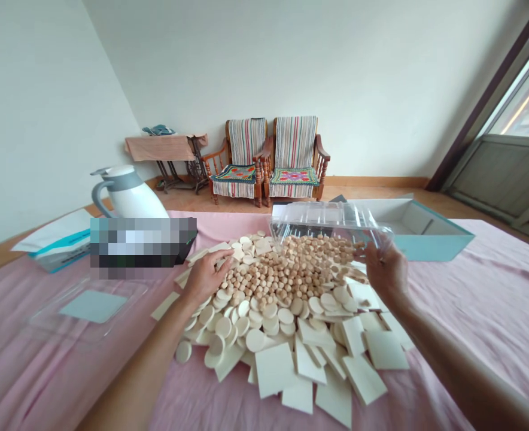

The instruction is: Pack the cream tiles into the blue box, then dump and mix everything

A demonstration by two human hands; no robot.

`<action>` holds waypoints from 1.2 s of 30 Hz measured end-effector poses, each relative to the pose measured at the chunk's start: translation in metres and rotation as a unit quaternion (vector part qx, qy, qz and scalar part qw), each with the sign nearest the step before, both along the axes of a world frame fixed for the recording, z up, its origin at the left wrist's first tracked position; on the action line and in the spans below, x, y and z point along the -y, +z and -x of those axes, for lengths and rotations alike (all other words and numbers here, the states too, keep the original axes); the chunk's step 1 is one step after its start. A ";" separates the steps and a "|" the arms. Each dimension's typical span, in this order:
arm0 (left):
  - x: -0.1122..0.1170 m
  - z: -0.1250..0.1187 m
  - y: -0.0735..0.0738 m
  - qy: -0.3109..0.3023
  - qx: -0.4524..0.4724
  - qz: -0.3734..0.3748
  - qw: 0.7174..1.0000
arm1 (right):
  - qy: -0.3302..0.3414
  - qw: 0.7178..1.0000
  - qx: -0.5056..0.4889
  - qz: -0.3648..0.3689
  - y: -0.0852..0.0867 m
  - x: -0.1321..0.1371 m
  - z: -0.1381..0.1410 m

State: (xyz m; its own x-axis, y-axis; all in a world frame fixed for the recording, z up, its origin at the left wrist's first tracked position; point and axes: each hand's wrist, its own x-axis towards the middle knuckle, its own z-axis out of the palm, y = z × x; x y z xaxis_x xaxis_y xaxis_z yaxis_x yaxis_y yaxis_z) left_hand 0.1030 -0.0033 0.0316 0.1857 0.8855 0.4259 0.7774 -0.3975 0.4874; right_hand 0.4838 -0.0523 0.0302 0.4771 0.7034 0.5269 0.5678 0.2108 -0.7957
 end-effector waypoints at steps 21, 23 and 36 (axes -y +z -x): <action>0.017 -0.021 0.014 -0.079 0.086 -0.024 0.993 | 0.086 0.994 -0.069 -0.021 0.001 -0.009 0.052; 0.020 -0.030 0.013 -0.072 0.093 -0.008 0.993 | 0.124 0.988 -0.091 0.002 -0.006 -0.007 0.061; -0.009 -0.014 0.033 0.127 0.315 0.008 0.940 | 0.131 0.984 -0.099 -0.074 0.000 -0.002 0.045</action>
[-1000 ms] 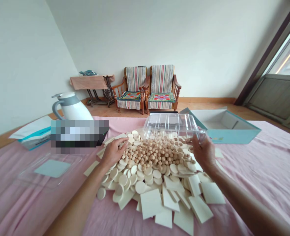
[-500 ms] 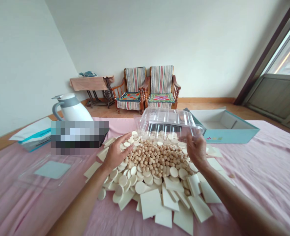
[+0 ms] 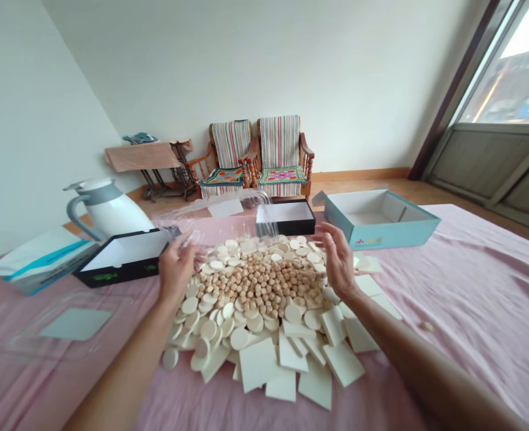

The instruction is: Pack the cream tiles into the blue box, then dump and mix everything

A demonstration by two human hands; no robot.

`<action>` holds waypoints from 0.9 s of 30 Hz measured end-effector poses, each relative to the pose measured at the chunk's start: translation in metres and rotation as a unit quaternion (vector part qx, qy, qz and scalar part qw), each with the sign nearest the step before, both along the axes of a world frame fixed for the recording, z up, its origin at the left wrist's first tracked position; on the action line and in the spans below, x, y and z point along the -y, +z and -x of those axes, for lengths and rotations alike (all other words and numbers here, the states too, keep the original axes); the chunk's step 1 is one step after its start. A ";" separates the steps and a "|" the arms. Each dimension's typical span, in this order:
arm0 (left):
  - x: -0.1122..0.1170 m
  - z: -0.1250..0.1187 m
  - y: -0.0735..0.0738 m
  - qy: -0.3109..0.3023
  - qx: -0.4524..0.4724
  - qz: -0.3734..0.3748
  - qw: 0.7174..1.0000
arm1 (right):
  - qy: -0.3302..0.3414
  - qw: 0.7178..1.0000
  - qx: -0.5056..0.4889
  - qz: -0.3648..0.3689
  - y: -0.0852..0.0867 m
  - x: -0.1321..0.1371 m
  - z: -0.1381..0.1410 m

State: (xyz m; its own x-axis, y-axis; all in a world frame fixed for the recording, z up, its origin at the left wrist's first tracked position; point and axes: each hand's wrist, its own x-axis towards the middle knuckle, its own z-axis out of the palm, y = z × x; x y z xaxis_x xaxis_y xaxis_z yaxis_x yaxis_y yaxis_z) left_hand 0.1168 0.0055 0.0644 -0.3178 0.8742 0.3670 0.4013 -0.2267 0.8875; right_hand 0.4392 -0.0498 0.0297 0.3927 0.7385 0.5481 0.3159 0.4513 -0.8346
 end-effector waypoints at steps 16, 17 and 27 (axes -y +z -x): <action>-0.154 0.022 0.016 0.145 -0.009 0.194 0.970 | -0.004 0.990 0.120 0.077 -0.020 -0.003 -0.002; -0.158 0.021 0.014 0.147 -0.003 0.209 0.967 | -0.007 0.989 0.128 0.080 -0.021 -0.003 -0.002; -0.129 0.026 0.020 0.089 0.051 0.168 0.980 | -0.017 0.979 0.196 0.054 -0.025 -0.002 -0.003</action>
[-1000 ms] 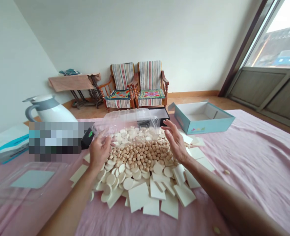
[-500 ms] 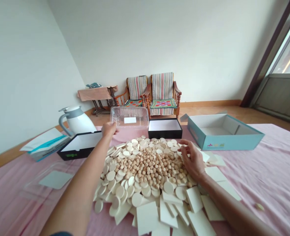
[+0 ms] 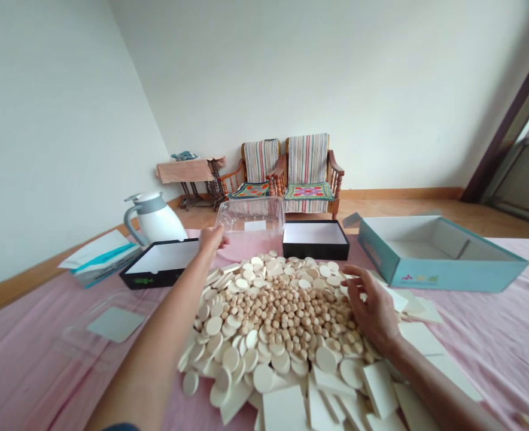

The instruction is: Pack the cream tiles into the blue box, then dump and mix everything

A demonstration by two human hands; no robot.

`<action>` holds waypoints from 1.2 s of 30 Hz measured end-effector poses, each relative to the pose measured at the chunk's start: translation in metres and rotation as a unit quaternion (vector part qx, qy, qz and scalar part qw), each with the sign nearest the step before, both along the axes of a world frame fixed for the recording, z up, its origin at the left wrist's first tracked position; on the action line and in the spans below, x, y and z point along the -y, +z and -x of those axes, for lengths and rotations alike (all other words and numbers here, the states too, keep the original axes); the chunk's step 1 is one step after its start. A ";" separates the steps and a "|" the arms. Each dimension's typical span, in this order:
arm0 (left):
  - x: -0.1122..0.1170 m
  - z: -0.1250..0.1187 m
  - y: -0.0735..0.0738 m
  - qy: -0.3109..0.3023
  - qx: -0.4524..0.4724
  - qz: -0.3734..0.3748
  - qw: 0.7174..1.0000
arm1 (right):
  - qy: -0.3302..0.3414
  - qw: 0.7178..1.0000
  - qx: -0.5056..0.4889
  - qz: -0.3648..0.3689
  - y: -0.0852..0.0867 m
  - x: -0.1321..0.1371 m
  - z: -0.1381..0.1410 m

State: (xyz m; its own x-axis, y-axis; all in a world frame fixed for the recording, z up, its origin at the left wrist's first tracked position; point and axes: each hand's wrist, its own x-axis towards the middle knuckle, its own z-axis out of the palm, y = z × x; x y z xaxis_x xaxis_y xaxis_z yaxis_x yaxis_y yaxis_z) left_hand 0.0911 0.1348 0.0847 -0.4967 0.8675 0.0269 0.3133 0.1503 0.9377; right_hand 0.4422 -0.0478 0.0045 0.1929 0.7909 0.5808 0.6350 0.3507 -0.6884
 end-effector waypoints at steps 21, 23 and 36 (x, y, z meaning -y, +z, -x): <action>0.098 0.026 0.010 -0.099 -0.502 -0.024 0.859 | 0.045 0.967 0.230 -0.105 0.013 0.013 0.007; 0.089 0.053 0.005 -0.056 -0.599 0.131 0.788 | 0.035 0.972 0.211 -0.094 0.013 0.011 0.006; 0.076 0.019 0.022 -0.093 -0.597 0.065 0.794 | -0.056 0.986 0.115 -0.104 0.024 0.004 -0.007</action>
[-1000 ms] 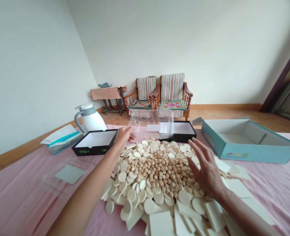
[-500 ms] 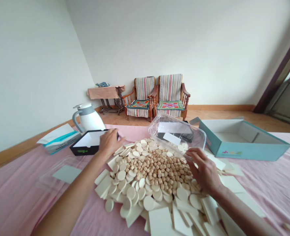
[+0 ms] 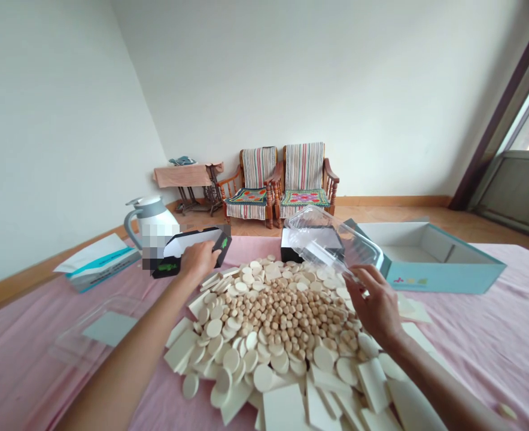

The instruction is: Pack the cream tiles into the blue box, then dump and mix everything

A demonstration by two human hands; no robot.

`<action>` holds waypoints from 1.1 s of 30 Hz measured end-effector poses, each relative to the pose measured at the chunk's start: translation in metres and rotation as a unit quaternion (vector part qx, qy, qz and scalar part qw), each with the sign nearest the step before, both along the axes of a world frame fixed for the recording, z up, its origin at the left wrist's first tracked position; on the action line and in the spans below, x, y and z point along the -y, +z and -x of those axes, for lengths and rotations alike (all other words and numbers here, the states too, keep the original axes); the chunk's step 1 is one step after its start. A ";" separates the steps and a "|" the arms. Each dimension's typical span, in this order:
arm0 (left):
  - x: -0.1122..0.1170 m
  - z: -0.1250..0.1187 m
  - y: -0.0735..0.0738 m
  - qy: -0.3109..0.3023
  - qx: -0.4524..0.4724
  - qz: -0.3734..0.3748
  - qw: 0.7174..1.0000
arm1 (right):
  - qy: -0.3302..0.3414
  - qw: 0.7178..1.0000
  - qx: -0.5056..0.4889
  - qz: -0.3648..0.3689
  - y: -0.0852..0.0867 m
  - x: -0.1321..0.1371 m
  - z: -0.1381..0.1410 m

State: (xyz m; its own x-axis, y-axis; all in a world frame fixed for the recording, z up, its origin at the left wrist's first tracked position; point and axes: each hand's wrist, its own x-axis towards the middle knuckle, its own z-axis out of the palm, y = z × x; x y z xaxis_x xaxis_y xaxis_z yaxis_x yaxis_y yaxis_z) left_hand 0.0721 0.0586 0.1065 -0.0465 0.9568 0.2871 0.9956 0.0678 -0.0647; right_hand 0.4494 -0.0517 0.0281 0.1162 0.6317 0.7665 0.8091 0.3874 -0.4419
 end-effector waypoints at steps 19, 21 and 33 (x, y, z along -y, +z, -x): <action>-0.080 -0.130 -0.046 -0.202 0.186 0.044 0.960 | 0.014 1.000 0.002 0.017 -0.006 -0.003 -0.001; -0.077 -0.129 -0.045 -0.223 0.223 0.050 0.948 | 0.015 1.000 0.005 0.014 -0.006 -0.004 0.000; -0.005 -0.132 -0.005 -0.248 0.558 0.135 0.781 | 0.068 0.992 0.109 0.021 -0.007 0.001 0.008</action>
State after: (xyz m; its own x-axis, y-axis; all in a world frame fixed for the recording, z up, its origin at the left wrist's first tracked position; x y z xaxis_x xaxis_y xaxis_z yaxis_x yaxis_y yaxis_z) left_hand 0.2042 0.0637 0.1017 0.2717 0.9552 0.1177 0.3425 -0.2103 0.9157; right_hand 0.4410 -0.0524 0.0209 -0.1368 0.6626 0.7364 0.8287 0.4839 -0.2814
